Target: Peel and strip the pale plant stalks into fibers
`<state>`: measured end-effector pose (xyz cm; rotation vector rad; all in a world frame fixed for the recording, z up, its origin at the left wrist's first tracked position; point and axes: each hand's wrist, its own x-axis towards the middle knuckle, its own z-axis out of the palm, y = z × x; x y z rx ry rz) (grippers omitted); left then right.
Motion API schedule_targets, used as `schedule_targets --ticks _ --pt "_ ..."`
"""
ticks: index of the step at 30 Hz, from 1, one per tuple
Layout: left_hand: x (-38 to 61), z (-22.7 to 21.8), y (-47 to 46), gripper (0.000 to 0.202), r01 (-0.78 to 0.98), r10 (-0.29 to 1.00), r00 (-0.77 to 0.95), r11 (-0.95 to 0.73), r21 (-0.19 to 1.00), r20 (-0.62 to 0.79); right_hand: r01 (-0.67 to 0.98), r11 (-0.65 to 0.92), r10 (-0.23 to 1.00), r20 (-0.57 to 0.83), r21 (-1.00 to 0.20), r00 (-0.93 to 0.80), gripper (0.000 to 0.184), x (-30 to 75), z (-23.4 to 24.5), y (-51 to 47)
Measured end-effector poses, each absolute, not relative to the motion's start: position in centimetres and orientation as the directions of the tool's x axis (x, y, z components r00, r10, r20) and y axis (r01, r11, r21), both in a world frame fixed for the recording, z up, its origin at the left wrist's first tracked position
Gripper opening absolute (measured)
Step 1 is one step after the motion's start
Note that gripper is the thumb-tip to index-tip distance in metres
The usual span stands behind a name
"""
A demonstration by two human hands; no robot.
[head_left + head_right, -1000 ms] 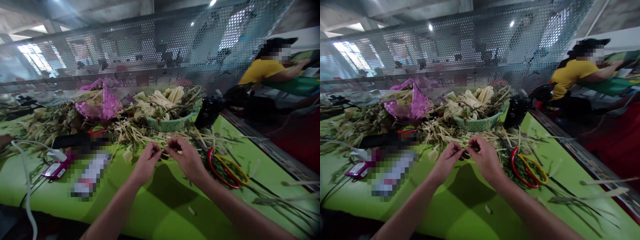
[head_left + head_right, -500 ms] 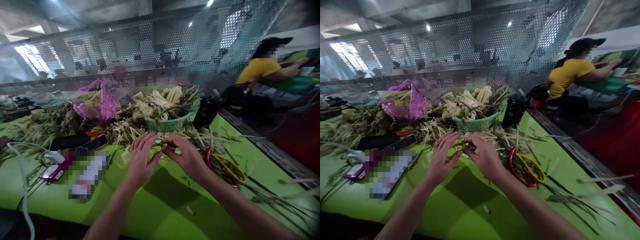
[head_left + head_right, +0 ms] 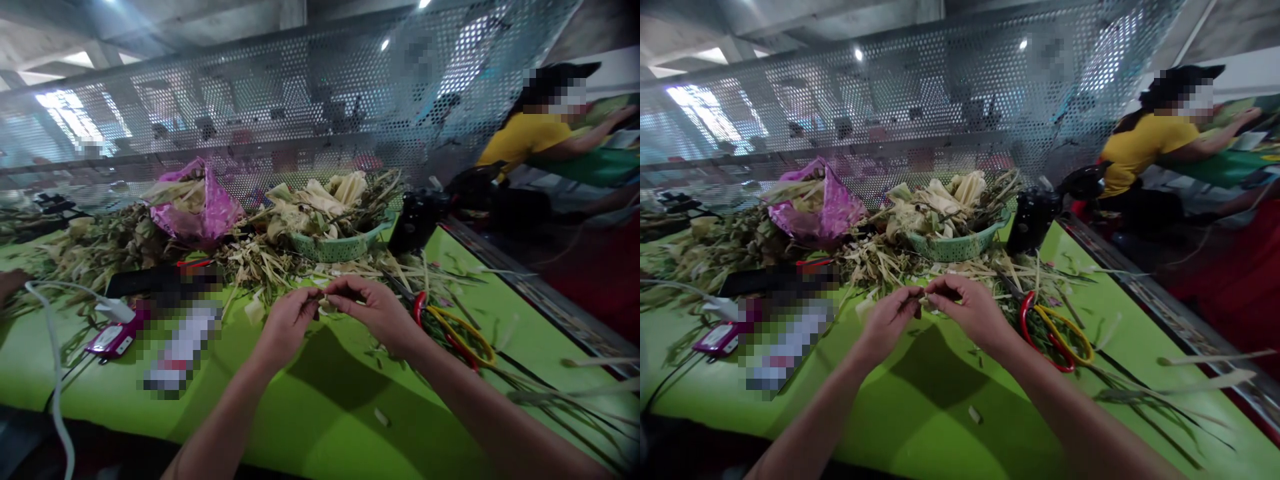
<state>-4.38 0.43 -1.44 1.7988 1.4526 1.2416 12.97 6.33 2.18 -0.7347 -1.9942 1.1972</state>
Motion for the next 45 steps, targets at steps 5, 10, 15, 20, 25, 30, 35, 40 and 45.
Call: schedule_targets --ticks 5,10,15,20,25,30,35,40,45 --pt "-4.1 -1.3 0.2 0.026 0.550 0.933 0.030 -0.316 0.773 0.360 0.190 0.467 0.757 0.280 -0.863 -0.590 0.010 12.9 2.0 6.6" --pt "-4.1 -1.3 0.2 0.024 0.569 0.913 0.068 -0.368 0.736 0.403 0.201 0.463 0.792 0.301 -0.863 -0.532 0.010 12.5 1.3 6.2" --pt "-4.1 -1.1 0.1 0.023 0.573 0.915 0.123 -0.382 0.725 0.385 0.144 0.393 0.846 0.296 -0.908 -0.443 0.009 12.1 0.6 6.1" --pt "-3.6 -0.8 -0.2 0.020 0.429 0.957 0.107 -0.288 0.856 0.269 0.163 0.403 0.843 0.296 -0.901 -0.450 0.010 12.2 0.8 6.2" --pt "-3.5 -0.5 -0.4 0.020 0.253 0.968 0.186 -0.212 0.944 0.167 0.195 0.510 0.790 0.367 -0.838 -0.492 0.008 12.5 1.1 6.2" --pt "-3.4 -0.7 -0.2 0.021 0.215 0.973 0.174 -0.190 0.958 0.154 0.138 0.419 0.819 0.308 -0.898 -0.483 0.015 12.8 1.3 6.8" --pt "-3.2 -1.1 0.1 0.020 0.161 0.978 0.114 -0.189 0.969 0.172 0.148 0.284 0.825 0.162 -0.947 -0.542 0.026 13.1 1.5 7.4" --pt "-3.2 -1.1 -0.1 0.019 0.175 0.981 0.106 -0.182 0.968 0.165 0.099 0.290 0.838 0.202 -0.952 -0.506 0.019 12.7 1.2 7.0" --pt "-3.3 -0.8 -0.3 0.021 0.081 0.983 0.135 -0.135 0.988 0.123 0.073 0.277 0.884 0.224 -0.958 -0.410 0.019 12.3 0.6 6.8"
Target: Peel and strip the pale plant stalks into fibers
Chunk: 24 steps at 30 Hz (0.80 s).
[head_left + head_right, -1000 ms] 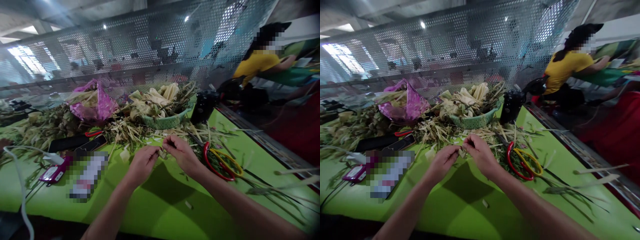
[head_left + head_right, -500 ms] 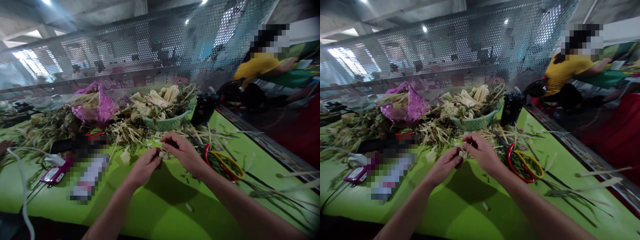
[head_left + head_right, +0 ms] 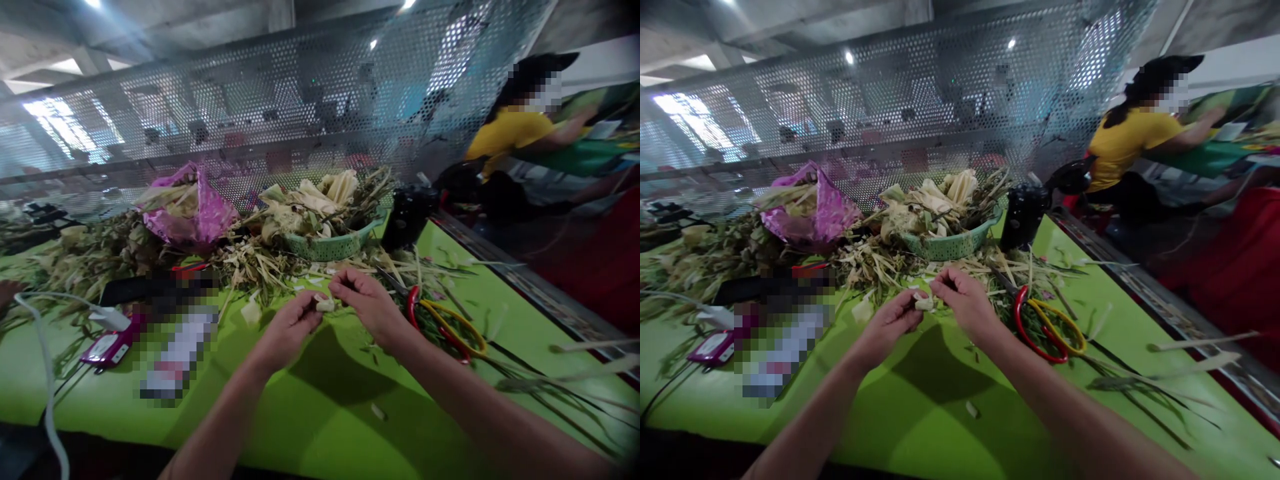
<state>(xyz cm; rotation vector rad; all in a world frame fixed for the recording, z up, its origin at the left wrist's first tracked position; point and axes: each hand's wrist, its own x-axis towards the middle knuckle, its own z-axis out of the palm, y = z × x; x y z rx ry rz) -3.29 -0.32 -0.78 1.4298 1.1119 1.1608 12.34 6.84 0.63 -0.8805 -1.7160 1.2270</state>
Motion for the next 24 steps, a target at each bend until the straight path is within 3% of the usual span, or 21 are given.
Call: schedule_targets --ticks 5,11,15,24 --pt "-3.2 -1.0 -0.1 0.025 -0.032 0.989 0.106 -0.100 0.994 0.103 0.059 0.248 0.891 0.204 -0.967 -0.405 0.024 12.3 1.1 6.8" --pt "-3.4 -0.8 0.1 0.022 -0.039 0.992 0.005 -0.124 0.991 0.124 0.083 0.211 0.811 0.127 -0.974 -0.571 0.028 12.2 1.6 6.2" --pt "-3.3 -0.8 0.1 0.021 -0.081 0.995 -0.001 -0.096 0.992 0.097 0.062 0.245 0.791 0.163 -0.967 -0.590 0.026 12.1 1.3 6.1" --pt "-2.6 -0.9 0.2 0.022 -0.462 0.998 -0.048 0.013 0.887 -0.040 -0.017 0.245 0.861 0.225 -0.969 -0.456 0.022 12.0 0.5 6.4"
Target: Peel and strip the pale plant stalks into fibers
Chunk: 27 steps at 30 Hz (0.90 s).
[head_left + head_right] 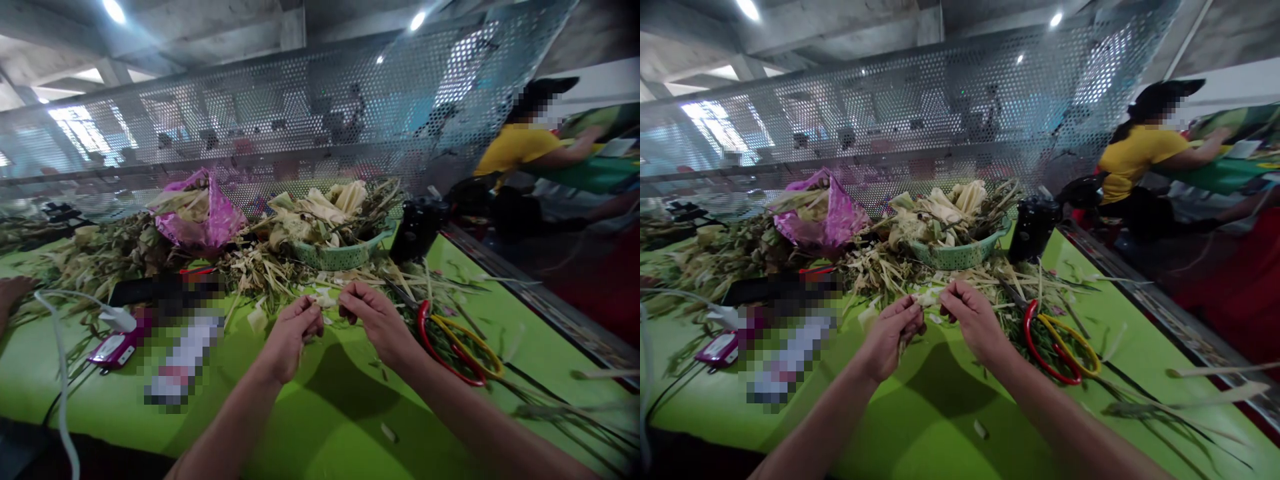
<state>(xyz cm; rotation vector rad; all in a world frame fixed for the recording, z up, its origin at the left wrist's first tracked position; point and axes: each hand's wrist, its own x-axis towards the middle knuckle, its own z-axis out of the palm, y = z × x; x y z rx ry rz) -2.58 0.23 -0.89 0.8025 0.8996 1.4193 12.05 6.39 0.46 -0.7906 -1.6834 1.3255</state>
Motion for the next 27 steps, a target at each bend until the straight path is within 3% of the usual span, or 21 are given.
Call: schedule_targets --ticks 5,13,20,27 --pt "-3.0 -0.6 0.0 0.023 -0.487 0.996 -0.040 0.055 0.872 -0.084 -0.001 0.225 0.878 0.204 -0.974 -0.432 0.022 12.2 0.5 6.6" --pt "-3.9 -0.3 -0.3 0.026 -0.216 0.999 0.021 -0.034 0.976 0.039 -0.018 0.218 0.819 0.193 -0.976 -0.541 0.017 12.5 1.0 6.5" --pt "-3.5 -0.7 -0.1 0.023 -0.099 0.996 0.037 -0.083 0.992 0.087 -0.017 0.216 0.819 0.191 -0.976 -0.541 0.018 12.2 1.0 6.3" --pt "-3.2 -0.8 0.2 0.017 -0.070 0.994 0.064 -0.081 0.994 0.086 0.049 0.331 0.814 0.260 -0.942 -0.519 0.012 12.3 0.9 6.2"
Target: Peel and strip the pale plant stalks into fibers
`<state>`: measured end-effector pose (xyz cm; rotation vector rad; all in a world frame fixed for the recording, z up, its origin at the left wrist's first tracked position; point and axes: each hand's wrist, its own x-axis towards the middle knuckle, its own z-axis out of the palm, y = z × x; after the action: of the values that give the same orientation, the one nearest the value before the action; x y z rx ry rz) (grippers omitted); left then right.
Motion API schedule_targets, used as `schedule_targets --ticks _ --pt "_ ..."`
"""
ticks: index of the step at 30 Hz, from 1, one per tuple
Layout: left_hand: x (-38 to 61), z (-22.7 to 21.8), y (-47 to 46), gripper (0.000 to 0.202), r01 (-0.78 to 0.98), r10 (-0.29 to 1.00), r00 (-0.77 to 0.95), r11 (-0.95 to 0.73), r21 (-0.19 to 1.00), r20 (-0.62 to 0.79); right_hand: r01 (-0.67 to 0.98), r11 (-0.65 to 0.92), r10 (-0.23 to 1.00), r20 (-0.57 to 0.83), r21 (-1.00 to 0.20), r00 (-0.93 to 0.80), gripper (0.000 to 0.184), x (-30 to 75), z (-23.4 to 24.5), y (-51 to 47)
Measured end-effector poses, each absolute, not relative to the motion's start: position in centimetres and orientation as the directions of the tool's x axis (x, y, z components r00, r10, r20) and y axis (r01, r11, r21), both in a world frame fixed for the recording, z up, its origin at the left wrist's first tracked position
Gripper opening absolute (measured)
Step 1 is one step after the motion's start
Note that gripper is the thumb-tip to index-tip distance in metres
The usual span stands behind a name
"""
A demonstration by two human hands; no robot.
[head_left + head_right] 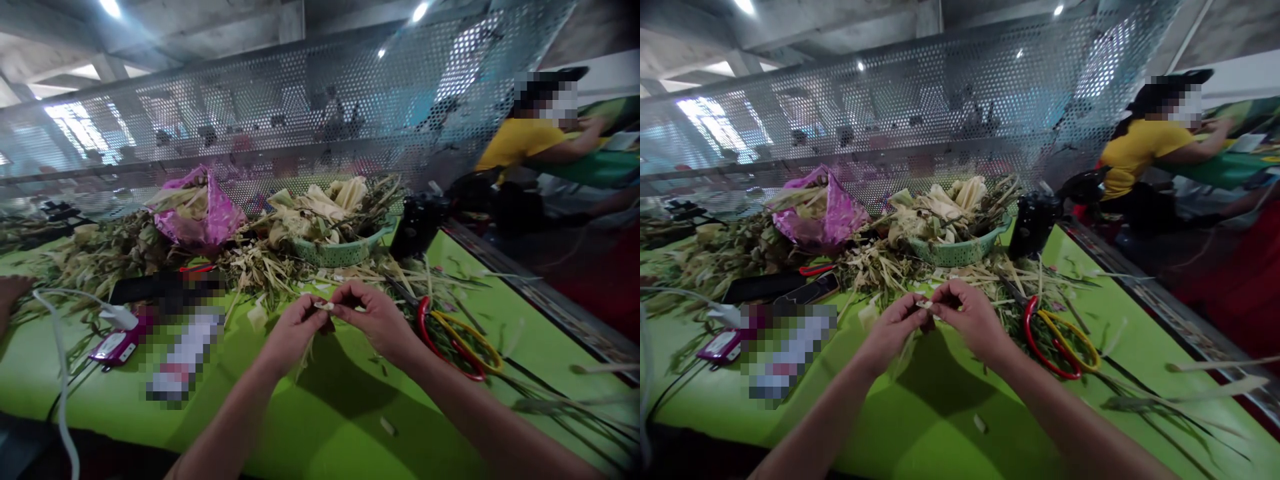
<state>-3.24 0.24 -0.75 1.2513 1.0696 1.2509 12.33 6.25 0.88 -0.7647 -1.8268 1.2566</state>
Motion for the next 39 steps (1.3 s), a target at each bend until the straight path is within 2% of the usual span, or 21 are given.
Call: schedule_targets --ticks 4,10,13,17,19,23,31,33,36,39 --pt "-3.0 -1.5 0.6 0.011 0.050 0.995 -0.054 -0.079 0.996 0.081 0.144 0.455 0.804 0.336 -0.879 -0.491 0.007 12.3 0.3 6.6" --pt "-2.7 -1.6 0.8 0.009 0.201 0.987 -0.128 -0.072 0.977 0.099 0.170 0.494 0.788 0.356 -0.853 -0.502 0.007 12.3 -0.2 6.7" --pt "-2.5 -1.5 0.8 0.009 0.274 0.982 -0.147 -0.074 0.959 0.118 0.153 0.470 0.803 0.348 -0.869 -0.484 0.009 12.1 -0.4 6.6" --pt "-2.6 -1.5 0.8 0.009 0.385 0.973 -0.177 -0.070 0.920 0.148 0.138 0.376 0.822 0.261 -0.916 -0.506 0.013 12.2 -0.1 7.0" --pt "-2.7 -1.5 0.7 0.009 0.430 0.972 -0.174 -0.068 0.900 0.157 0.206 0.462 0.788 0.292 -0.863 -0.542 0.016 12.4 0.5 7.3" --pt "-2.9 -1.7 0.5 0.006 0.495 0.968 -0.177 -0.071 0.866 0.180 0.295 0.690 0.661 0.411 -0.661 -0.627 0.015 12.7 1.6 7.6" --pt "-2.5 -1.7 0.5 0.012 0.527 0.964 -0.149 -0.109 0.843 0.218 0.356 0.823 0.543 0.431 -0.442 -0.720 0.009 12.9 1.7 6.9" --pt "-2.5 -1.5 0.5 0.012 0.470 0.975 -0.114 -0.118 0.875 0.193 0.354 0.807 0.565 0.446 -0.473 -0.694 0.010 12.8 1.6 6.8" --pt "-2.5 -1.2 0.2 0.011 0.347 0.987 -0.044 -0.128 0.929 0.153 0.301 0.682 0.677 0.420 -0.667 -0.604 0.012 12.5 1.1 6.5" --pt "-2.5 -1.0 0.0 0.011 0.272 0.990 -0.011 -0.135 0.953 0.143 0.205 0.508 0.772 0.336 -0.837 -0.539 0.011 12.2 0.5 6.3"
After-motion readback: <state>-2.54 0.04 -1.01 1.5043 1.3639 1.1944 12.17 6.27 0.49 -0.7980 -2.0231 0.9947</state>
